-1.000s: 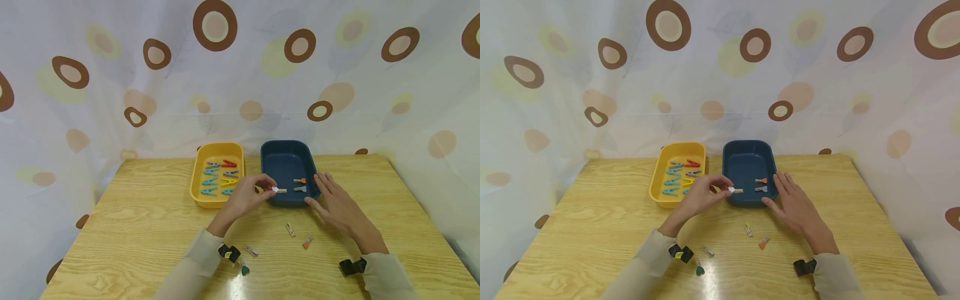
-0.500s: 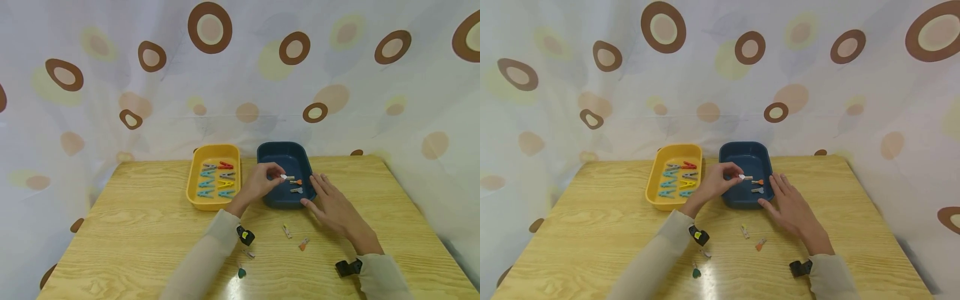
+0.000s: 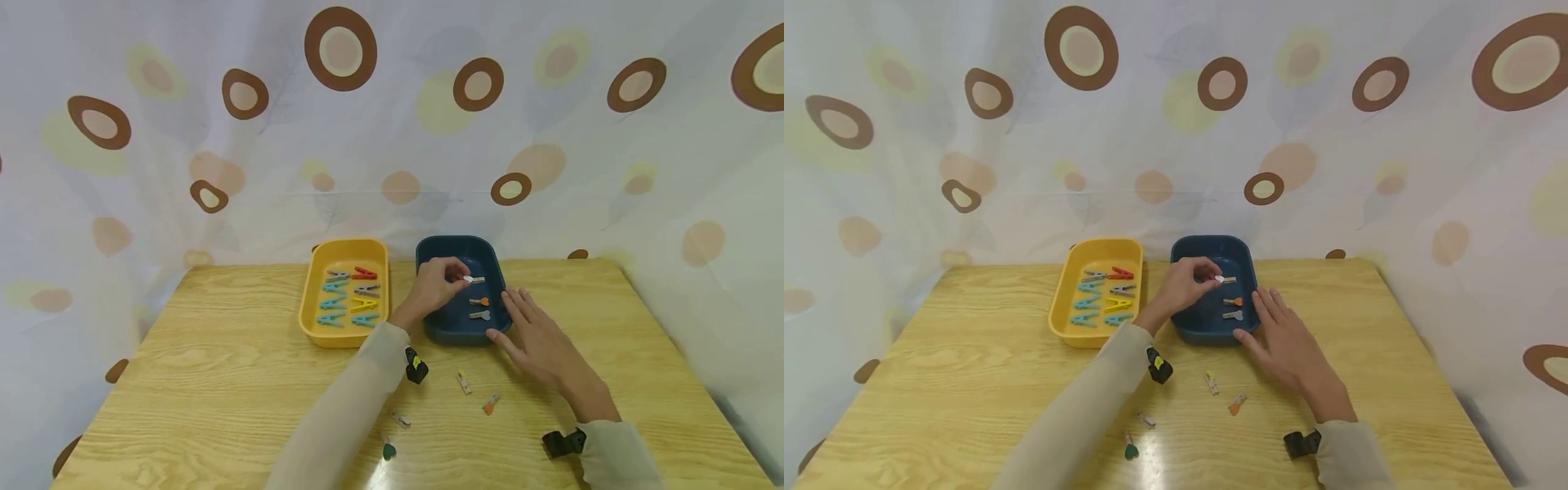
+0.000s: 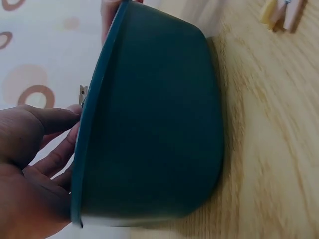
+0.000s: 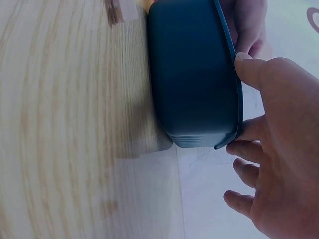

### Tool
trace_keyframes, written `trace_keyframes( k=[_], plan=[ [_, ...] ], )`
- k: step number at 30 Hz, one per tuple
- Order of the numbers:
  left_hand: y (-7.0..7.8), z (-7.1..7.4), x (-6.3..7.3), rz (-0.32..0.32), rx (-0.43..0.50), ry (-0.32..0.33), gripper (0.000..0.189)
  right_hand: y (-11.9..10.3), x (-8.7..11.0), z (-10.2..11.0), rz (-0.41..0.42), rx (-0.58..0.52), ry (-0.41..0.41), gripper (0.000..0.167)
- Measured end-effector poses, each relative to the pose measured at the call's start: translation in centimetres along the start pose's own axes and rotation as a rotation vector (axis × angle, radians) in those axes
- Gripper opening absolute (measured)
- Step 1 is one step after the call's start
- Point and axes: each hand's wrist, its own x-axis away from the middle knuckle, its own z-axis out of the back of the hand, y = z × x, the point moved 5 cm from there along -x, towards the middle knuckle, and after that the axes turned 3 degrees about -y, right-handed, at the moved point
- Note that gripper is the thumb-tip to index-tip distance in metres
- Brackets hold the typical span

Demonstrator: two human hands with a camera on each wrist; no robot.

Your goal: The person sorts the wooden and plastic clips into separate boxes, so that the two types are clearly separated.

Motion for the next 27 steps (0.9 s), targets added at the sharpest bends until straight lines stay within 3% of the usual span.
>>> trace_keyframes(
  k=[8,15,27],
  plan=[
    [-1.0,-1.2,-1.5,0.086,-0.005,-0.020,0.011,-0.2,0.0,-0.1,-0.001,-0.011,-0.010,0.086],
    [-1.8,-2.2,-2.4,0.106,-0.087,-0.060,0.008,-0.1,0.1,-0.6,-0.012,-0.041,-0.001,0.086],
    [-3.2,-3.8,-3.2,0.183,-0.124,-0.084,0.007,-0.1,0.2,-0.1,-0.003,-0.025,0.010,0.085]
  ],
)
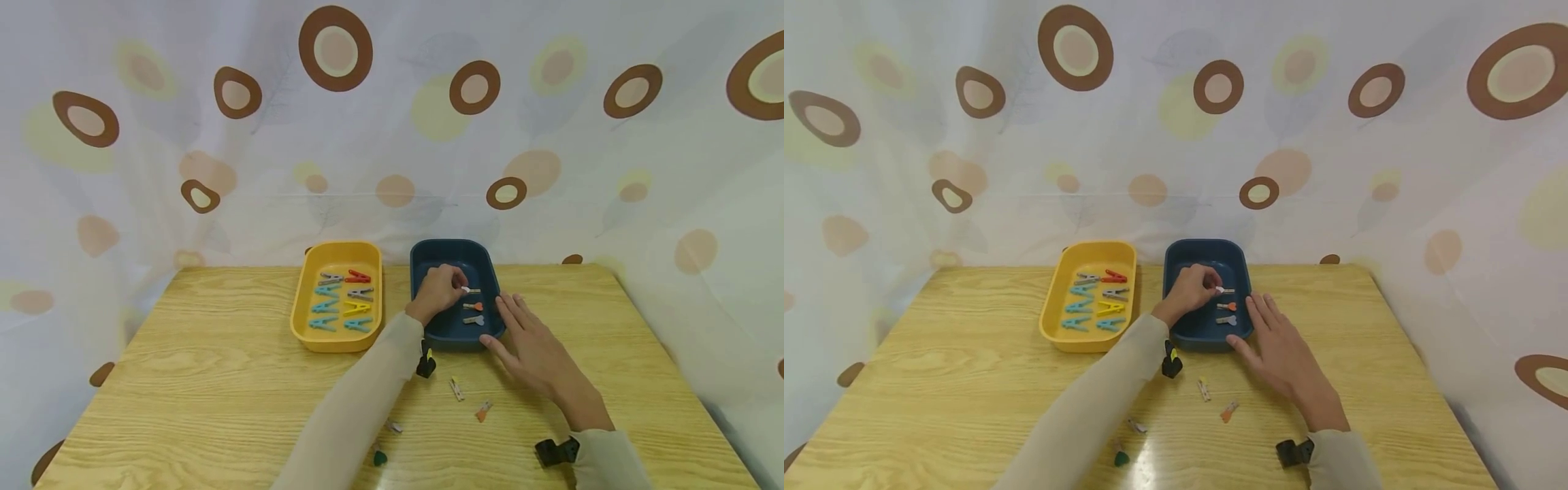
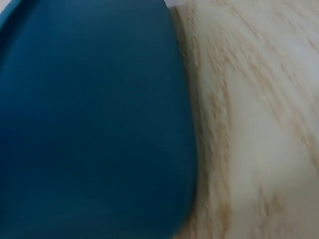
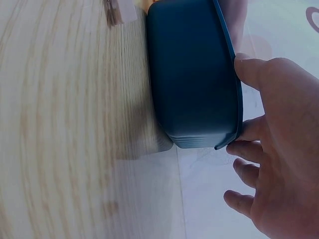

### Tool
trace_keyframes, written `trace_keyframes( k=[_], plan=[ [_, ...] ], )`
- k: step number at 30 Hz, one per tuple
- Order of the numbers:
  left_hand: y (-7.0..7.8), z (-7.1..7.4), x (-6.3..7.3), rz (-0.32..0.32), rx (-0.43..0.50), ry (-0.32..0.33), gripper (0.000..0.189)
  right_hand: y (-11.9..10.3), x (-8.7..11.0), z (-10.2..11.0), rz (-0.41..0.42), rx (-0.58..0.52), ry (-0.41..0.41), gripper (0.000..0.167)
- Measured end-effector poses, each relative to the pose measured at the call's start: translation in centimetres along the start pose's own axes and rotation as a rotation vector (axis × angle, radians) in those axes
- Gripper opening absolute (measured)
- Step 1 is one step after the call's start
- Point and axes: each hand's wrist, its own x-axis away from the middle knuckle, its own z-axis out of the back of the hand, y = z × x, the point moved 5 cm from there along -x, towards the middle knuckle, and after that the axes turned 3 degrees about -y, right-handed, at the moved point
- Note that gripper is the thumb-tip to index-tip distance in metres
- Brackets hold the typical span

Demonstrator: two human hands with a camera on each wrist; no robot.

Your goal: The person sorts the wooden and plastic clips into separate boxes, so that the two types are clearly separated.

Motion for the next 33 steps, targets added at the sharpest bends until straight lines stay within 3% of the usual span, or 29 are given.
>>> trace_keyframes(
  k=[8,16,25,33],
  plan=[
    [0.0,-0.4,-0.1,0.025,-0.110,-0.032,0.005,0.0,0.0,0.1,-0.006,0.003,-0.006,0.085],
    [0.3,-0.1,0.1,0.026,-0.129,-0.037,0.014,-0.1,0.0,0.2,0.006,0.003,0.000,0.084],
    [0.6,1.1,0.4,-0.018,-0.035,-0.033,0.021,-0.4,0.0,0.4,0.000,-0.011,-0.014,0.085],
    [1.6,2.7,1.8,-0.099,0.033,-0.052,0.023,-0.2,-0.1,0.4,-0.001,-0.003,-0.023,0.086]
  ],
)
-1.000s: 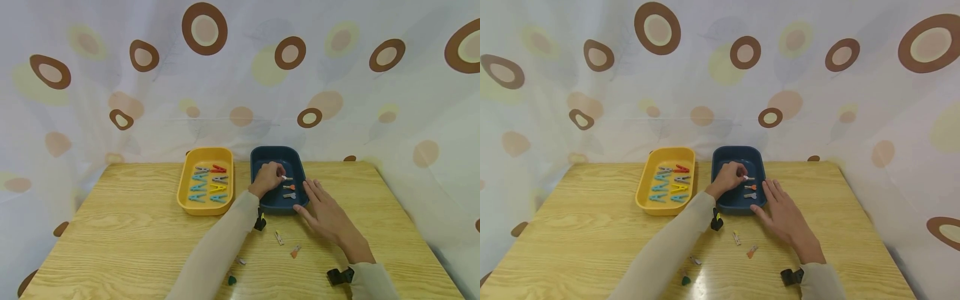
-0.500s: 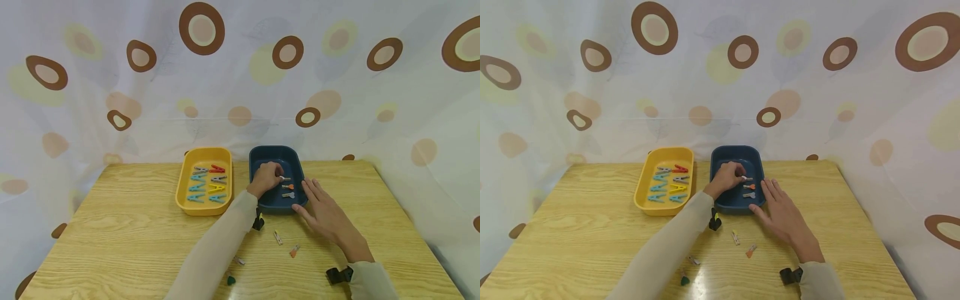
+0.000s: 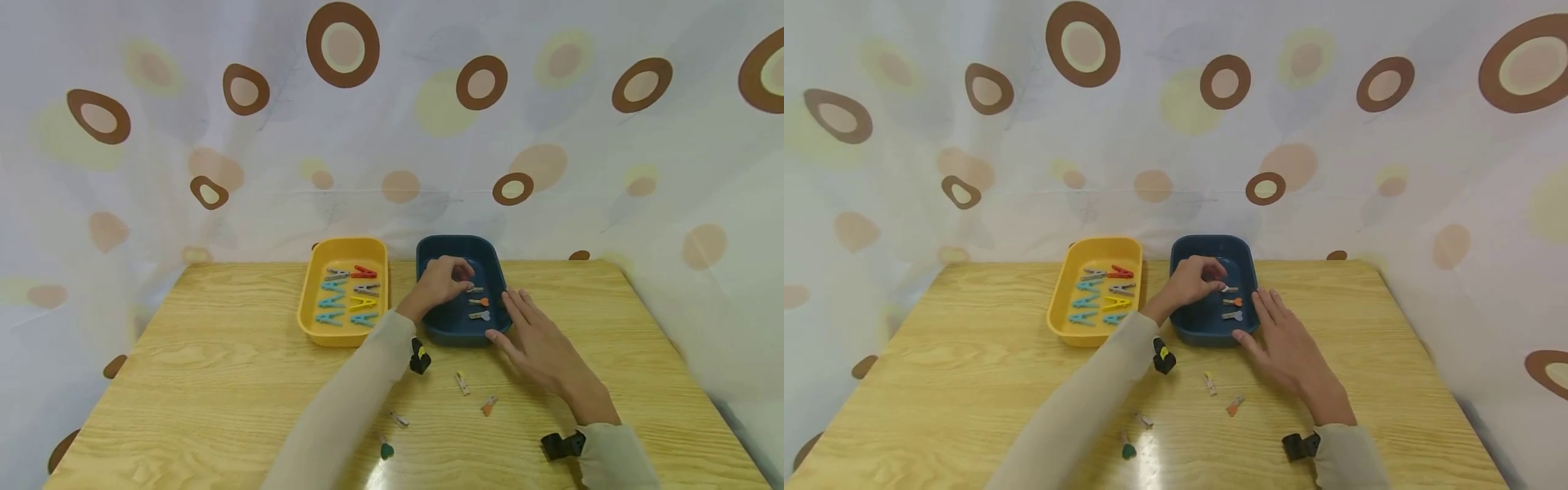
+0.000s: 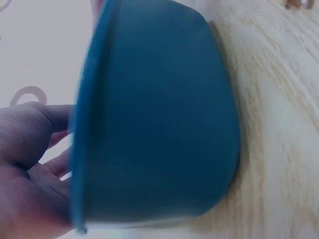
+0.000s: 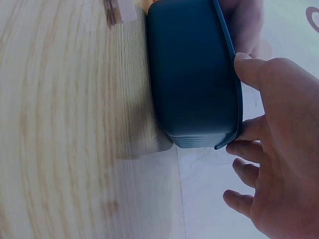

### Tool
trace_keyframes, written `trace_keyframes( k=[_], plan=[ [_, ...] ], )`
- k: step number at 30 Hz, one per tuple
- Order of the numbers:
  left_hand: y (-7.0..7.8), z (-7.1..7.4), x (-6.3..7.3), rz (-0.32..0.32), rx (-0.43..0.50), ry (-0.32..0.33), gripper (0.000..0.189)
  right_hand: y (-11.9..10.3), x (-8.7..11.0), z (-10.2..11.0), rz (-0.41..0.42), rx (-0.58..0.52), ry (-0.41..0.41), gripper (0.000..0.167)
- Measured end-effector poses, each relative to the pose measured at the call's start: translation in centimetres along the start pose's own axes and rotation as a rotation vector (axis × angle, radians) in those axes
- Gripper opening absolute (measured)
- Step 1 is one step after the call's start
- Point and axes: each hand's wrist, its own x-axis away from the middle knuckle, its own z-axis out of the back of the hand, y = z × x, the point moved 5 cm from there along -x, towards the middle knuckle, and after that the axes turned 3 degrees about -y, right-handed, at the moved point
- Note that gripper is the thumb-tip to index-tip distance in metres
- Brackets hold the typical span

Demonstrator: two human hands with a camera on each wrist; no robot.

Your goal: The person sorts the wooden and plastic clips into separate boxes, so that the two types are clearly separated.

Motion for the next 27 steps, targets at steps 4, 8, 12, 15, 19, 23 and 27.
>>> trace_keyframes(
  k=[4,8,12,15,19,23,27],
  plan=[
    [0.7,1.0,1.0,-0.064,-0.005,-0.016,0.022,0.1,0.0,0.1,-0.001,-0.002,-0.001,0.085],
    [1.2,2.1,2.2,-0.117,0.016,-0.019,0.018,0.1,0.0,0.3,-0.002,0.003,-0.003,0.086],
    [1.6,3.0,3.4,-0.175,0.052,-0.034,0.017,0.2,0.0,0.3,0.003,0.002,-0.009,0.086],
    [1.9,3.6,4.6,-0.212,0.073,-0.050,0.018,0.3,0.0,0.1,0.006,0.011,-0.011,0.087],
    [2.0,4.3,6.4,-0.228,0.081,-0.045,0.018,0.4,-0.1,0.1,0.009,0.034,-0.011,0.086],
    [1.9,4.8,8.4,-0.222,0.099,-0.033,0.018,0.2,-0.1,0.0,0.015,0.046,-0.016,0.085],
    [1.5,5.4,10.5,-0.208,0.119,-0.024,0.017,-0.1,-0.1,-0.1,0.007,0.062,-0.023,0.085]
  ],
)
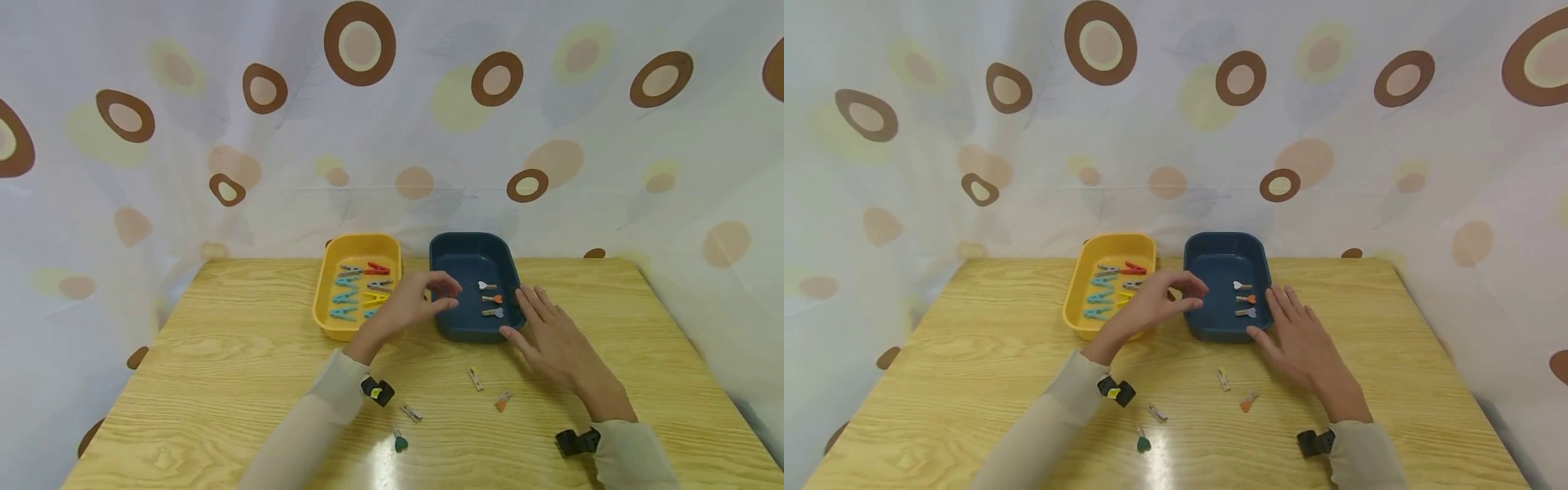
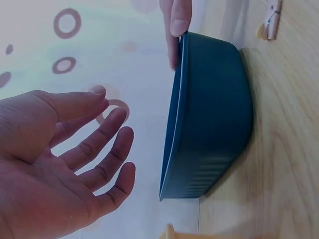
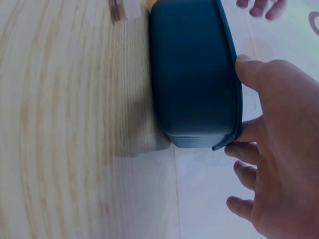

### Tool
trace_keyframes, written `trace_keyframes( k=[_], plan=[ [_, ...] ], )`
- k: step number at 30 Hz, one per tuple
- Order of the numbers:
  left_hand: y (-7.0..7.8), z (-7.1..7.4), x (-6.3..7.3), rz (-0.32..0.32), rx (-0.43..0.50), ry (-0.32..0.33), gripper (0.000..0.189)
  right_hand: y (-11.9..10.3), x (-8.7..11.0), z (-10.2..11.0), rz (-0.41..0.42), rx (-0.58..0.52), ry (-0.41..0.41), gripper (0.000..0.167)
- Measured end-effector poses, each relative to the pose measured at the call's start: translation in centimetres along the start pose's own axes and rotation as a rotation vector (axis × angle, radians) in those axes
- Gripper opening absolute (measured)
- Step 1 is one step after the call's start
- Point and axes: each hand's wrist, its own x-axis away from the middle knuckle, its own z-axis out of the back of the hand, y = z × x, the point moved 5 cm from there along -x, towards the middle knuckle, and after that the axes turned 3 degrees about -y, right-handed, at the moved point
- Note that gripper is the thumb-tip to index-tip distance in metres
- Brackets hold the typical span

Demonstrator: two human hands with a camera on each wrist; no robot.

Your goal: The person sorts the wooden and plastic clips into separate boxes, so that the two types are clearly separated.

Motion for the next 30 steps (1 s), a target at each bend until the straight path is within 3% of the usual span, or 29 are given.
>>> trace_keyframes(
  k=[8,15,22,30],
  plan=[
    [-0.3,0.5,3.6,0.004,0.012,0.022,0.017,0.1,0.2,-0.1,0.000,0.015,0.007,0.083],
    [-1.2,0.2,6.7,0.013,0.058,0.003,0.016,-0.1,0.2,-0.1,0.002,0.009,0.002,0.084],
    [-1.7,-0.5,8.9,0.011,0.064,-0.020,0.017,0.0,0.2,-0.1,-0.001,0.001,0.004,0.085],
    [-3.1,-1.3,11.0,0.060,0.061,-0.051,0.018,0.1,0.2,-0.3,0.005,-0.005,0.009,0.085]
  ],
)
